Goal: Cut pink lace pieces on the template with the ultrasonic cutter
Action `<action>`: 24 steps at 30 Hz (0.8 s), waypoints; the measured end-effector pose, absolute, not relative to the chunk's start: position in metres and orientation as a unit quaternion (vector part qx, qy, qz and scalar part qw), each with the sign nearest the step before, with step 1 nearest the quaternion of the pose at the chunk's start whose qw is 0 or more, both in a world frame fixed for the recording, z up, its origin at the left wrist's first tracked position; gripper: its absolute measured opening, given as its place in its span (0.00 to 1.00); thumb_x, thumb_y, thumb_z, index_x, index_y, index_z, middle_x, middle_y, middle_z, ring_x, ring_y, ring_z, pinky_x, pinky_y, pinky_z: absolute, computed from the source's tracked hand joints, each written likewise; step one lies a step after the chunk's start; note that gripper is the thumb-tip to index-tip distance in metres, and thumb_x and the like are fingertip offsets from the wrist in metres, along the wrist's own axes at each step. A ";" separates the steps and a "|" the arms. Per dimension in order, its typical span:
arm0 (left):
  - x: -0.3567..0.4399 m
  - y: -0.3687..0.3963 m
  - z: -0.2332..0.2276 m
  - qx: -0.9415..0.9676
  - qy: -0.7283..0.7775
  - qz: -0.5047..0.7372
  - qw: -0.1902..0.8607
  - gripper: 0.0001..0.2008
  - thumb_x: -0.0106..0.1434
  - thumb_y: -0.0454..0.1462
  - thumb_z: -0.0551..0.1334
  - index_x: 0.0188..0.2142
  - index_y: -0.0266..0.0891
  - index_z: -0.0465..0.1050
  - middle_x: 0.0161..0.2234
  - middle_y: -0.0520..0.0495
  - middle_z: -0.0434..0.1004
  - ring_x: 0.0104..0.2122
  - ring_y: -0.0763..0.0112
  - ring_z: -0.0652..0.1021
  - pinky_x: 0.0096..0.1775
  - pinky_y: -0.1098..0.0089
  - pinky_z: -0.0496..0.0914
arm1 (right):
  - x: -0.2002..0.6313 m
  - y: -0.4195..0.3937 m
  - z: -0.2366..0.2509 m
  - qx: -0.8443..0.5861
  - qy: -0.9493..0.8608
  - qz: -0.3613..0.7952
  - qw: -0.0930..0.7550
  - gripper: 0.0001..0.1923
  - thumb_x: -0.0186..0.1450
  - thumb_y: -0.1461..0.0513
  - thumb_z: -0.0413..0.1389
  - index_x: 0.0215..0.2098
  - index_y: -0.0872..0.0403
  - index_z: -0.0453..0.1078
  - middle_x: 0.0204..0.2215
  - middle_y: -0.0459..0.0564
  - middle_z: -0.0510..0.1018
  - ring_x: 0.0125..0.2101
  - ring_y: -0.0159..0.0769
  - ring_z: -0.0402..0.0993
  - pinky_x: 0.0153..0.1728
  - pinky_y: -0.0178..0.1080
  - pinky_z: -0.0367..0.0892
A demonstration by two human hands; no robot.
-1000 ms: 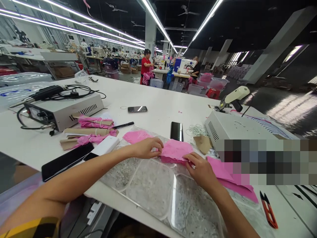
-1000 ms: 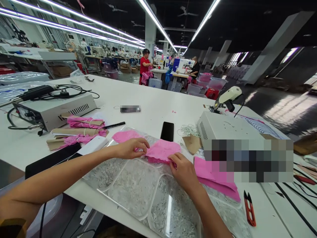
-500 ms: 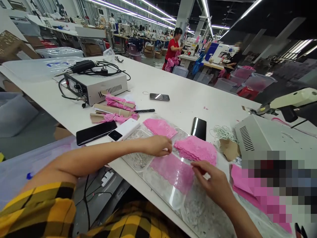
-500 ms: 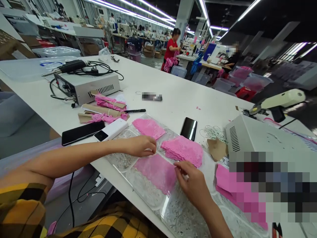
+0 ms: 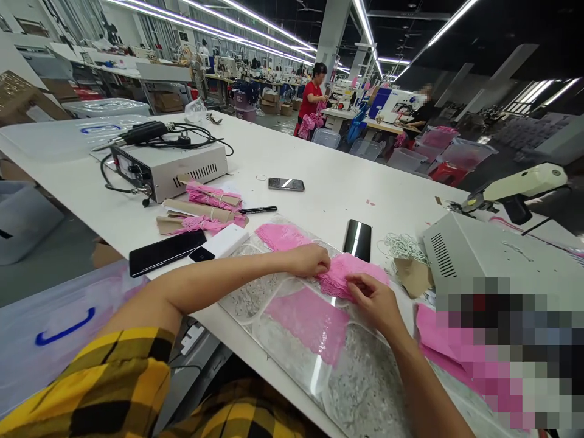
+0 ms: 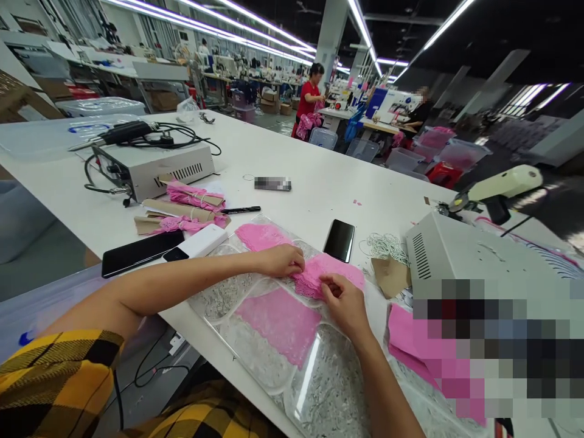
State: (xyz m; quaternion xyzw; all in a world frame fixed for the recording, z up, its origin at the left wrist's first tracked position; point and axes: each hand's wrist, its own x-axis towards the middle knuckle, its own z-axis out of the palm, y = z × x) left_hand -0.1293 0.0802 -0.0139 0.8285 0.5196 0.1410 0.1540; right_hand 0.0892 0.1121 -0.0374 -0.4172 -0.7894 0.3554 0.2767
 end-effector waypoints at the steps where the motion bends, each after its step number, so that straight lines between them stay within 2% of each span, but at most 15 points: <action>1: -0.130 0.081 -0.013 0.830 0.518 0.138 0.154 0.09 0.61 0.29 0.59 0.31 0.36 0.79 0.33 0.47 0.79 0.33 0.70 0.76 0.38 0.74 0.66 | 0.089 0.112 -0.037 -0.416 -0.789 0.357 0.277 0.16 0.55 0.52 0.54 0.33 0.52 0.76 0.32 0.51 0.82 0.30 0.38 0.77 0.33 0.40 0.72; 6: -0.133 0.084 -0.009 0.836 0.511 0.133 0.149 0.10 0.60 0.27 0.58 0.30 0.36 0.78 0.31 0.48 0.79 0.32 0.71 0.76 0.37 0.74 0.66 | 0.089 0.113 -0.035 -0.413 -0.791 0.354 0.281 0.15 0.55 0.52 0.54 0.33 0.51 0.77 0.32 0.51 0.82 0.31 0.39 0.78 0.34 0.40 0.72; 12: -0.131 0.076 -0.008 0.840 0.507 0.131 0.141 0.05 0.58 0.33 0.62 0.33 0.38 0.78 0.34 0.47 0.78 0.34 0.68 0.76 0.36 0.73 0.67 | 0.088 0.112 -0.036 -0.408 -0.796 0.343 0.287 0.15 0.56 0.53 0.54 0.32 0.52 0.77 0.32 0.51 0.82 0.31 0.39 0.77 0.35 0.41 0.71; 17: -0.128 0.076 -0.011 0.837 0.512 0.134 0.139 0.08 0.59 0.29 0.59 0.30 0.38 0.78 0.35 0.46 0.78 0.34 0.68 0.76 0.38 0.72 0.68 | 0.088 0.111 -0.037 -0.408 -0.798 0.336 0.289 0.16 0.56 0.52 0.54 0.33 0.52 0.77 0.33 0.52 0.82 0.31 0.40 0.77 0.34 0.41 0.71; 24: -0.132 0.083 -0.014 0.832 0.508 0.143 0.170 0.09 0.56 0.27 0.61 0.30 0.37 0.79 0.31 0.49 0.79 0.31 0.71 0.76 0.36 0.74 0.67 | 0.088 0.111 -0.038 -0.403 -0.805 0.331 0.284 0.15 0.56 0.52 0.54 0.33 0.53 0.76 0.31 0.52 0.81 0.28 0.38 0.75 0.32 0.40 0.71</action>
